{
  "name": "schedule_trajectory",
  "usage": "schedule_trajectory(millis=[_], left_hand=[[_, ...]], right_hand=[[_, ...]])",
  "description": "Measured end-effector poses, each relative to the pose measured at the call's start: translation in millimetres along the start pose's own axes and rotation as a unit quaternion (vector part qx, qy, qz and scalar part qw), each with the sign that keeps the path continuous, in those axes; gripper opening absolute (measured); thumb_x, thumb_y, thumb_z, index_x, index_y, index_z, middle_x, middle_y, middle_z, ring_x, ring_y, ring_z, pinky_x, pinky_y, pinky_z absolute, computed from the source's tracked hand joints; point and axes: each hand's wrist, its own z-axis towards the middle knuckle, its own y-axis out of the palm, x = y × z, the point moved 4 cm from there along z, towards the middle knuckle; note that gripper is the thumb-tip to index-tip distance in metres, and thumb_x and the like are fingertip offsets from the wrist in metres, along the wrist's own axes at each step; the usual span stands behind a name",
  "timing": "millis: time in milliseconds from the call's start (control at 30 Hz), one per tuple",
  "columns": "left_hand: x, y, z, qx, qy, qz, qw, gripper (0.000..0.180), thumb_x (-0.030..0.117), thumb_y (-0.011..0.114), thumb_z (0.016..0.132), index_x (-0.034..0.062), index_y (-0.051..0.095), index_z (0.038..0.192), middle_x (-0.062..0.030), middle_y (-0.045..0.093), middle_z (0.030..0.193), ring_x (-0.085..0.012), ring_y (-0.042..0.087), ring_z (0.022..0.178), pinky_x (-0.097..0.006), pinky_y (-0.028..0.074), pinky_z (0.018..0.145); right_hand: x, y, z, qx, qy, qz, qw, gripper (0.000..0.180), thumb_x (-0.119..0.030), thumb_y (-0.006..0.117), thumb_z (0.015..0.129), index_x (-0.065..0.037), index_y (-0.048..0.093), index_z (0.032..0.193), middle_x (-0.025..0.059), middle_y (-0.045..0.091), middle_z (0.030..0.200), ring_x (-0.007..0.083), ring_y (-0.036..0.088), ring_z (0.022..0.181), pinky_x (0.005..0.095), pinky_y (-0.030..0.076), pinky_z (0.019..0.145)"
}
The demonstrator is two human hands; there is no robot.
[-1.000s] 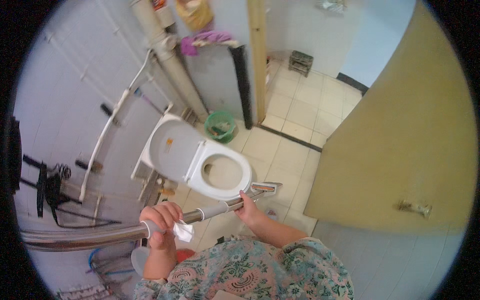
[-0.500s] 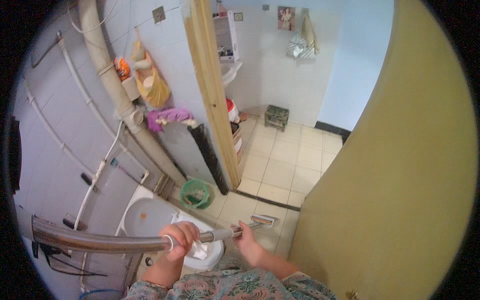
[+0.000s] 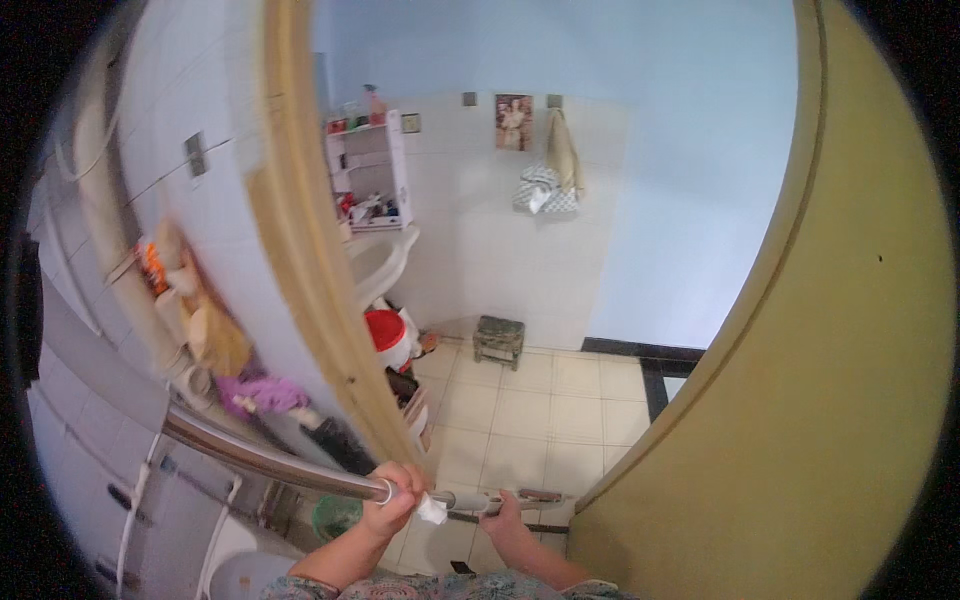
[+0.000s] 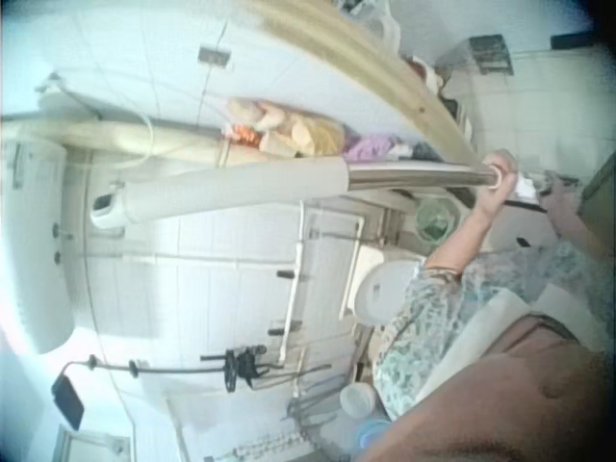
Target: The person mops the tiled floors in a hallway, living room, and bedroom using a flat mop. They move through different rooms, cleaning around furniture and along walls. The person briefly enters a bathroom to rinse the mop head under a tap before returning to the bedroom to continue cleaning.
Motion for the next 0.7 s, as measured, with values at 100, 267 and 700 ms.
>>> schedule_trajectory(millis=[100, 267, 700], left_hand=[[-69, -13, 60, -0.014, -0.025, -0.008, 1.0, 0.016, 0.004, 0.061, 0.078, 0.0058, 0.045, 0.078, -0.0063, 0.049, 0.073, -0.0148, 0.045, 0.068, -0.027, 0.036, 0.06], [-141, -31, 153, -0.021, -0.048, 0.056, 0.997, 0.016, 0.003, 0.06, 0.079, 0.0069, 0.045, 0.079, -0.0056, 0.05, 0.077, -0.0128, 0.046, 0.071, -0.026, 0.038, 0.064], [-342, -16, 388, -0.148, -0.18, 0.092, 0.968, 0.016, 0.0, 0.062, 0.079, 0.0076, 0.048, 0.082, -0.0028, 0.048, 0.089, -0.0096, 0.047, 0.081, -0.025, 0.041, 0.07]], right_hand=[[-49, 49, 30, -0.023, 0.014, 0.101, 0.994, 0.027, -0.027, 0.05, 0.083, -0.003, 0.05, 0.096, 0.0088, 0.057, 0.089, 0.0252, 0.056, 0.085, 0.0447, 0.046, 0.08], [-116, 112, 117, -0.027, -0.007, 0.078, 0.997, 0.02, -0.023, 0.045, 0.086, -0.005, 0.052, 0.091, 0.0094, 0.058, 0.089, 0.0231, 0.057, 0.082, 0.0369, 0.047, 0.073], [-335, 267, 163, -0.033, -0.137, 0.221, 0.965, 0.022, -0.018, 0.044, 0.084, -0.005, 0.046, 0.101, 0.0099, 0.056, 0.103, 0.0229, 0.059, 0.091, 0.0341, 0.053, 0.072]])
